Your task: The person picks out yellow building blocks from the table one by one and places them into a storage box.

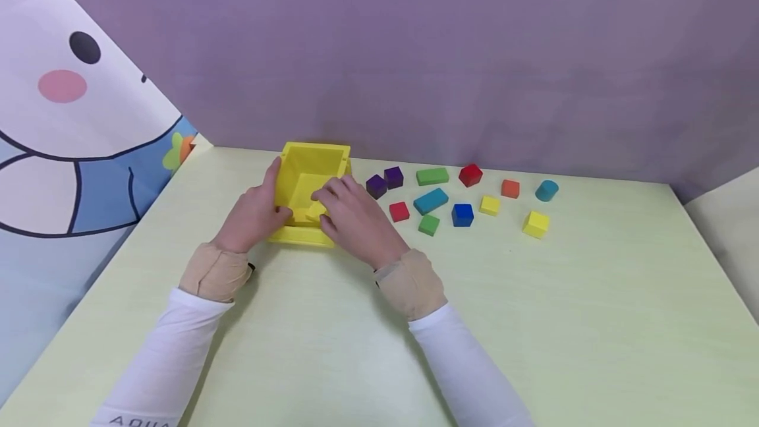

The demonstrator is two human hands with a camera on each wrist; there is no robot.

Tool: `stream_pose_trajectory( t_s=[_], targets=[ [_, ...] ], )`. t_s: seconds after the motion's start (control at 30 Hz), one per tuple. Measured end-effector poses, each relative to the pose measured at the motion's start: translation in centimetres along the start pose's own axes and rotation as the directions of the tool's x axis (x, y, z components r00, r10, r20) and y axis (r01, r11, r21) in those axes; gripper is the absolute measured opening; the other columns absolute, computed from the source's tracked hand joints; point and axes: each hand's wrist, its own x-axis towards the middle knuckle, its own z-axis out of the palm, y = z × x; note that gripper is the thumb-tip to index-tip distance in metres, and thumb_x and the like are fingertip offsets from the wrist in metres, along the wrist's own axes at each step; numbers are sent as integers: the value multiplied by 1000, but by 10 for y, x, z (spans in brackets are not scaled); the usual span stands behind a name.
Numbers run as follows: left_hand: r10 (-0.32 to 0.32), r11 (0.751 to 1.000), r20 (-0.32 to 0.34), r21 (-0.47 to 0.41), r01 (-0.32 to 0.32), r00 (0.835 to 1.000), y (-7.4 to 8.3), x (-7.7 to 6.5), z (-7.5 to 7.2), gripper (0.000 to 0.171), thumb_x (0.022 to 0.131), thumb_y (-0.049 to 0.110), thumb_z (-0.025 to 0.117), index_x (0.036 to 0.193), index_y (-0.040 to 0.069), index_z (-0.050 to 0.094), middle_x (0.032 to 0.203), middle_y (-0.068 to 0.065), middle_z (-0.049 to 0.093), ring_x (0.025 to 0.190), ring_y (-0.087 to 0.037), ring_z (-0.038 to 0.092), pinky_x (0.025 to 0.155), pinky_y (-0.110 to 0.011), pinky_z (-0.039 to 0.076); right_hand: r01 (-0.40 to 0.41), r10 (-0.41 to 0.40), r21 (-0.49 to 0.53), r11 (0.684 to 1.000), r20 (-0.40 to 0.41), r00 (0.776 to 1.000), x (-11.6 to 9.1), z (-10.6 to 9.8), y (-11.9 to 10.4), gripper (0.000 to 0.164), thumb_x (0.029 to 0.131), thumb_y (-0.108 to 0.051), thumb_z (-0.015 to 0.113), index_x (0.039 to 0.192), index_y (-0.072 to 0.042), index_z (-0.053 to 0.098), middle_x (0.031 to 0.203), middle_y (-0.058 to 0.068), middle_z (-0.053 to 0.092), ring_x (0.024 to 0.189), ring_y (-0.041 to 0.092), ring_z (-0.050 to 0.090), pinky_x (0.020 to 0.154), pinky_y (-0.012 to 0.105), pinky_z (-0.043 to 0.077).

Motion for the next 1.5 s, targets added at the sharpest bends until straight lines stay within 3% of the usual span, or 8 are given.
stream_pose_trajectory(
  t_s=[0.33, 0.63, 0.83, 1.13, 1.3, 1.5],
  targets=[
    [-42, 999, 35, -1, 42, 999, 2, -1, -1, 91, 78, 17, 55, 148, 9, -4, 85, -16, 57, 67, -28, 52, 68, -41, 44, 17, -17, 34, 999, -8, 1000, -23, -9, 12, 39, 87, -38, 55, 116, -12, 54, 109, -1, 47, 100, 12, 42, 89, 23, 38],
    [-45, 999, 39, 6, 45, 998, 2, -2, -2, 91, 78, 16, 56, 148, 9, -3, 84, -17, 57, 66, -28, 51, 67, -41, 44, -56, 51, 41, 998, 97, 994, -46, -21, 22, 43, 84, -41, 59, 119, -16, 53, 110, -3, 51, 101, 11, 46, 88, 25, 41],
    [-36, 999, 25, 13, 35, 999, 1, -2, -1, 91, 77, 16, 56, 148, 8, -2, 80, -15, 56, 63, -27, 50, 64, -39, 43, -108, 98, 38, 993, 201, 975, -58, -24, 30, 44, 82, -44, 60, 116, -16, 56, 108, -4, 53, 98, 9, 47, 85, 24, 42],
    [-32, 999, 25, 4, 32, 999, 2, 0, -1, 91, 78, 16, 55, 148, 9, -2, 76, -13, 55, 61, -27, 49, 61, -39, 42, -161, 147, 11, 987, 343, 928, -81, -27, 44, 47, 74, -47, 68, 108, -16, 61, 101, -3, 54, 90, 10, 47, 81, 25, 43],
    [-25, 1000, 22, 0, 25, 999, 1, -1, -2, 90, 77, 15, 54, 148, 8, -1, 71, -13, 53, 58, -26, 47, 58, -38, 40, -150, 136, 8, 989, 376, 917, -88, -26, 51, 37, 75, -39, 69, 104, -17, 63, 103, -3, 55, 95, 14, 49, 86, 28, 43],
    [-20, 1000, 17, 1, 20, 1000, 1, 0, -1, 91, 76, 15, 54, 148, 8, -1, 69, -11, 52, 56, -26, 46, 56, -37, 39, -134, 93, 83, 988, 373, 923, -90, -26, 54, 15, 79, -27, 68, 92, -21, 66, 88, -8, 54, 81, 10, 47, 77, 24, 43]
  ],
)
